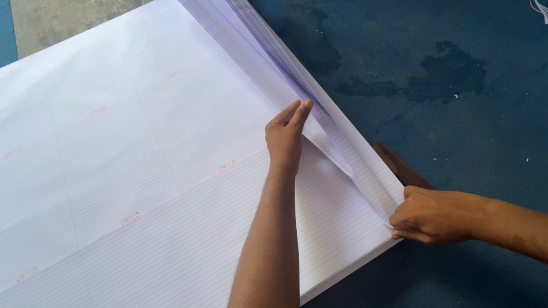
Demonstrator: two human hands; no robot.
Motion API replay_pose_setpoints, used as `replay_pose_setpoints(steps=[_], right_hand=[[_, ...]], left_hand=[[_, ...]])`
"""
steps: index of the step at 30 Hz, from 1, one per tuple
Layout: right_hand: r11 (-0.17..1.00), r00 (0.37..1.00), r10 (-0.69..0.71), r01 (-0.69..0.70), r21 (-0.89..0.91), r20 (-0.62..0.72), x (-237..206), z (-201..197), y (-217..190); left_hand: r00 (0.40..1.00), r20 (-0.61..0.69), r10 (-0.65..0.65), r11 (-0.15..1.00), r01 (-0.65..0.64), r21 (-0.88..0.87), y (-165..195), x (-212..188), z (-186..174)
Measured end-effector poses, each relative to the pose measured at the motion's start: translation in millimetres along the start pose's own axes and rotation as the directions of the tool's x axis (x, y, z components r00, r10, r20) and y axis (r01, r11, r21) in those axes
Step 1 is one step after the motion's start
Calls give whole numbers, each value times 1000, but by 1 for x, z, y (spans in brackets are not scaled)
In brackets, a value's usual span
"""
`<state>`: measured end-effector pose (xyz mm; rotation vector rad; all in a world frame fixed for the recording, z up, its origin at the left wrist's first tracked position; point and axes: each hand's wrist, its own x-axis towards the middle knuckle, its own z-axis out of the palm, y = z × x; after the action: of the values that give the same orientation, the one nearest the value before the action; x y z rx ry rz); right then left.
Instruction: The person folds large sheets of lined paper in half and presses the crease with a wooden block. They repeat this process for multiple sheets, stacking the folded papers to the side.
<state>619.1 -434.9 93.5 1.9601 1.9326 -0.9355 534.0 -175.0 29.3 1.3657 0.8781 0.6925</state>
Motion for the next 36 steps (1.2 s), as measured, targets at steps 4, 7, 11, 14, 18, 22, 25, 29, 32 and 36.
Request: replay_pose_setpoints(steps=[4, 7, 11, 14, 18, 22, 25, 29, 32, 36], right_hand=[[1000, 1000, -4, 4, 14, -4, 0, -1, 0], [1000, 1000, -4, 4, 15, -8, 0, -1, 0], [1000, 1000, -1, 2, 25, -12, 0, -1, 0], [1000, 1000, 4, -3, 25, -16, -1, 0, 0], [1000, 1000, 16, -16, 20, 1, 0, -1, 0], [1000, 1000, 12, -12, 29, -14, 0, -1, -2], [1000, 1000, 12, -12, 19, -4, 0, -2, -3], [1000, 999, 30, -30, -7, 13, 0, -2, -3], [1000, 1000, -8, 9, 17, -27, -1, 0, -2], [1000, 1000, -11, 11, -18, -2, 1, 1, 0]], left_hand=[[1000, -5, 29, 999, -29, 24, 5, -4, -1], [1000, -1, 19, 1000, -18, 12, 6, -5, -1], [1000, -7, 4, 1000, -4, 6, 5, -3, 0], [1000, -13, 7, 1000, -7, -5, 3, -3, 0], [1000, -6, 21, 999, -21, -40, 3, -4, -1], [1000, -22, 22, 1000, -21, 14, 8, -7, -1], [996, -32, 80, 995, -78, 56, 11, -11, 1], [990, -41, 138, 987, -135, 83, 9, -14, 2], [979, -26, 202, 970, -196, 142, 7, -12, 3], [997, 11, -74, 994, 73, 82, 8, -10, 2]])
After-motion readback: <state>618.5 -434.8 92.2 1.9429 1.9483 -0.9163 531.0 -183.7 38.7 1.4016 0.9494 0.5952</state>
